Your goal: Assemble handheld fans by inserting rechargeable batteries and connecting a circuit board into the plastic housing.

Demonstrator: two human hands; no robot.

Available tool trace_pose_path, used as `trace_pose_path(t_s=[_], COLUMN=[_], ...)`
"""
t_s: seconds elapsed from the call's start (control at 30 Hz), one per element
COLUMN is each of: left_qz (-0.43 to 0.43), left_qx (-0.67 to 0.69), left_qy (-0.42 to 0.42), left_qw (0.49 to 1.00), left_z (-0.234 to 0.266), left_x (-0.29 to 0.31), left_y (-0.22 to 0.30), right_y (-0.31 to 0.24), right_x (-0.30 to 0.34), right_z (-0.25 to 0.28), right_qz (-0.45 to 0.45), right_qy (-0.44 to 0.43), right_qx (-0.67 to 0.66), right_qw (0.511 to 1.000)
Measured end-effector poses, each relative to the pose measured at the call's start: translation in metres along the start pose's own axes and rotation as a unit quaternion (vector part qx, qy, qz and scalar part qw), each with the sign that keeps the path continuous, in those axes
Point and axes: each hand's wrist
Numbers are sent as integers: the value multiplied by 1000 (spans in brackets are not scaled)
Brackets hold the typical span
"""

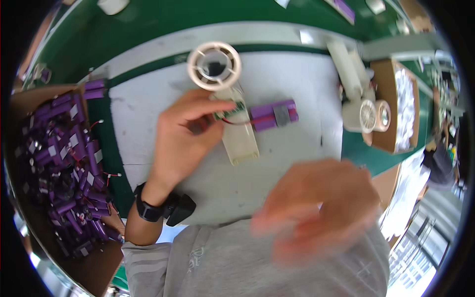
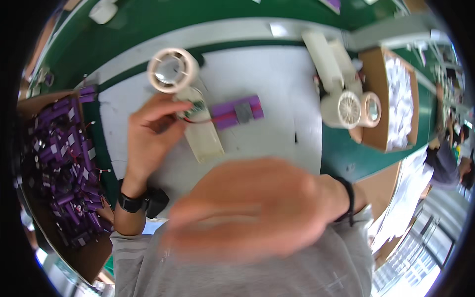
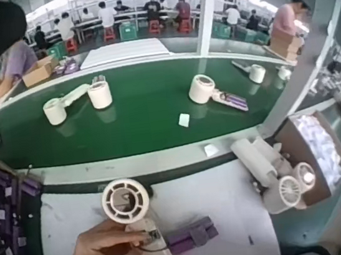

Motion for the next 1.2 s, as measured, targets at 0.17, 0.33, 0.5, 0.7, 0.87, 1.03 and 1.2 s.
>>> trace_pose_path(t_s=[0.17, 0.33, 0.5, 0.7, 0.87, 1.03, 1.2], left_qz=[-20, -32, -25, -41, -86, -115, -132], left_qx=[3, 13, -19, -67, -83, -121, -164], left_qy=[26, 4, -11, -35, 10, 9, -2], left_qw=[999, 999, 999, 996, 993, 986, 978], left_z=[1, -3, 4, 4, 1, 3, 3], left_x=[-2, -7, 5, 1, -6, -2, 0], left_y=[3, 4, 4, 9, 4, 8, 13], right_y=[-45, -29, 41, 62, 51, 44, 45], right_x=[-6, -10, 8, 15, 12, 15, 20], right_z=[-2, 16, 6, 20, 23, 20, 16], right_qz=[-38, -38, -161, -160, -329, -397, -369], right_qy=[61, 27, -13, -54, -82, -80, -112], right_qx=[-45, 59, 343, 288, 8, -292, -408], right_qw=[996, 997, 926, 943, 941, 866, 827])
Point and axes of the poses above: each hand's wrist, its own x-axis away from the middle knuckle, its own z-axis out of the back of the hand, y = z × x, and after that the axes turned 2 degrees about -z, right-handed
